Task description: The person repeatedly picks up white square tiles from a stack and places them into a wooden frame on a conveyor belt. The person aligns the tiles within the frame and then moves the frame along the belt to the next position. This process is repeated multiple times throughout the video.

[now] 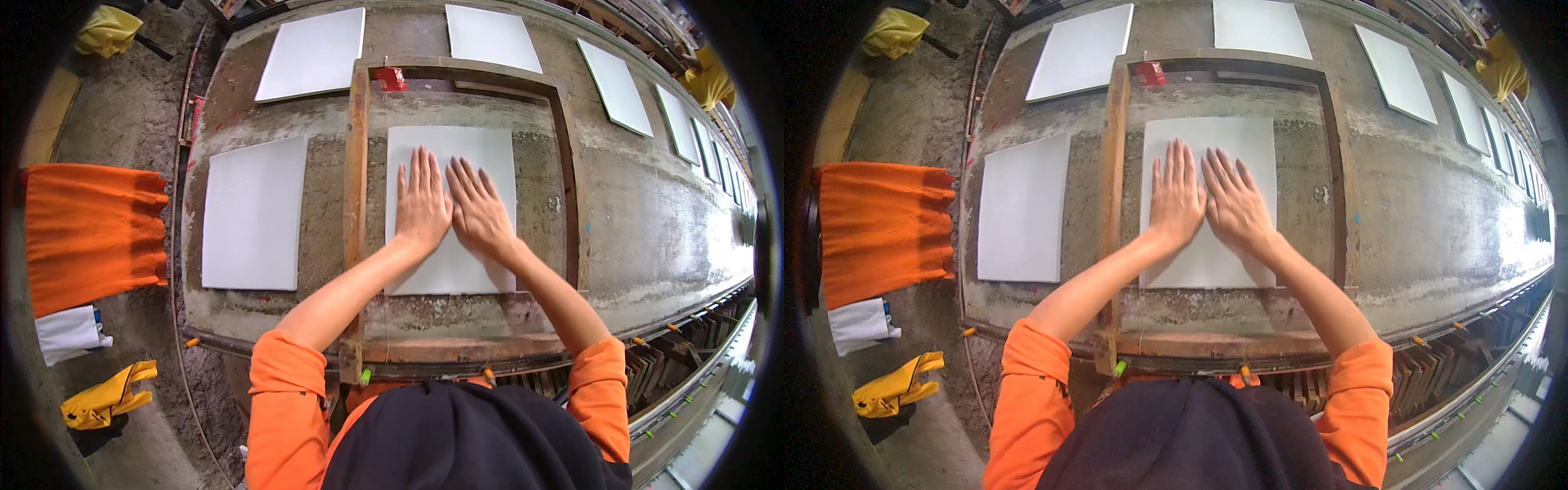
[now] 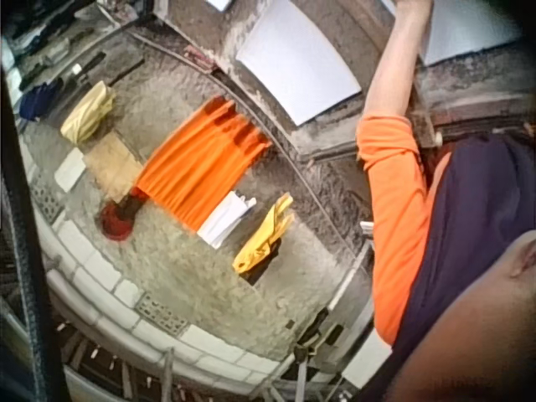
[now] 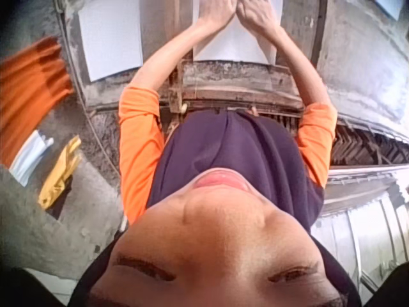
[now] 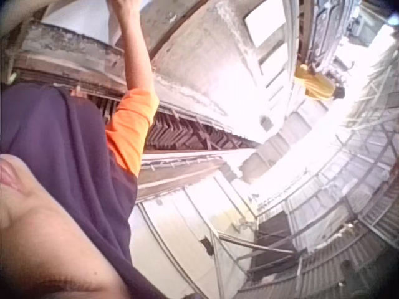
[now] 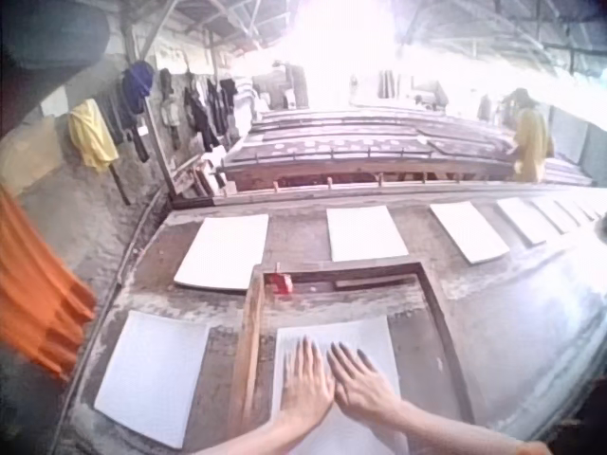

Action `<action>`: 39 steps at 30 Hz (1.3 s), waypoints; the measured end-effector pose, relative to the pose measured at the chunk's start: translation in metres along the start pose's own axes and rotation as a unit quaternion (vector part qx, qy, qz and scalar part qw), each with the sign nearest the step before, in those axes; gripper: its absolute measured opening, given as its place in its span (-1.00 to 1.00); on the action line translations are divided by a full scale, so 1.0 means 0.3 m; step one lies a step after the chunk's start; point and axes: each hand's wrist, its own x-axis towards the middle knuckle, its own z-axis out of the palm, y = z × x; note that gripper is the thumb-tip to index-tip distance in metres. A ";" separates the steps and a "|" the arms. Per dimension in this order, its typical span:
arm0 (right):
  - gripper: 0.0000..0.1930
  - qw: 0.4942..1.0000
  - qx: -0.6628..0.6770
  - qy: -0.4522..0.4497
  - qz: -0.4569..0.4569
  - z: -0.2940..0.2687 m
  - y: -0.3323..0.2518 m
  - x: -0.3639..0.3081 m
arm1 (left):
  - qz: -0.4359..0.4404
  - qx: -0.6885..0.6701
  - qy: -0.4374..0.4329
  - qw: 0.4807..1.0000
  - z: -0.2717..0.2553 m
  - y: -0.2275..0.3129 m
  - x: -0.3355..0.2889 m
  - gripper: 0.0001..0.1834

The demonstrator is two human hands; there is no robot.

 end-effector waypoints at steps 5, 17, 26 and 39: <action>-0.48 0.998 0.015 0.055 -0.013 0.040 0.176 0.229 | -0.060 -0.018 0.028 0.998 0.070 -0.077 0.250 -0.27; -0.42 0.936 -0.023 0.207 0.282 0.099 0.284 0.311 | -0.146 0.012 0.114 0.983 0.103 -0.108 0.312 -0.13; -0.37 0.960 -0.049 0.145 0.232 0.057 0.158 0.006 | -0.050 -0.092 0.100 0.989 0.034 -0.103 -0.002 -0.06; -0.32 0.994 -0.055 -0.090 -0.021 -0.093 -0.134 -0.288 | 0.030 0.000 -0.064 0.998 -0.097 0.031 -0.303 0.05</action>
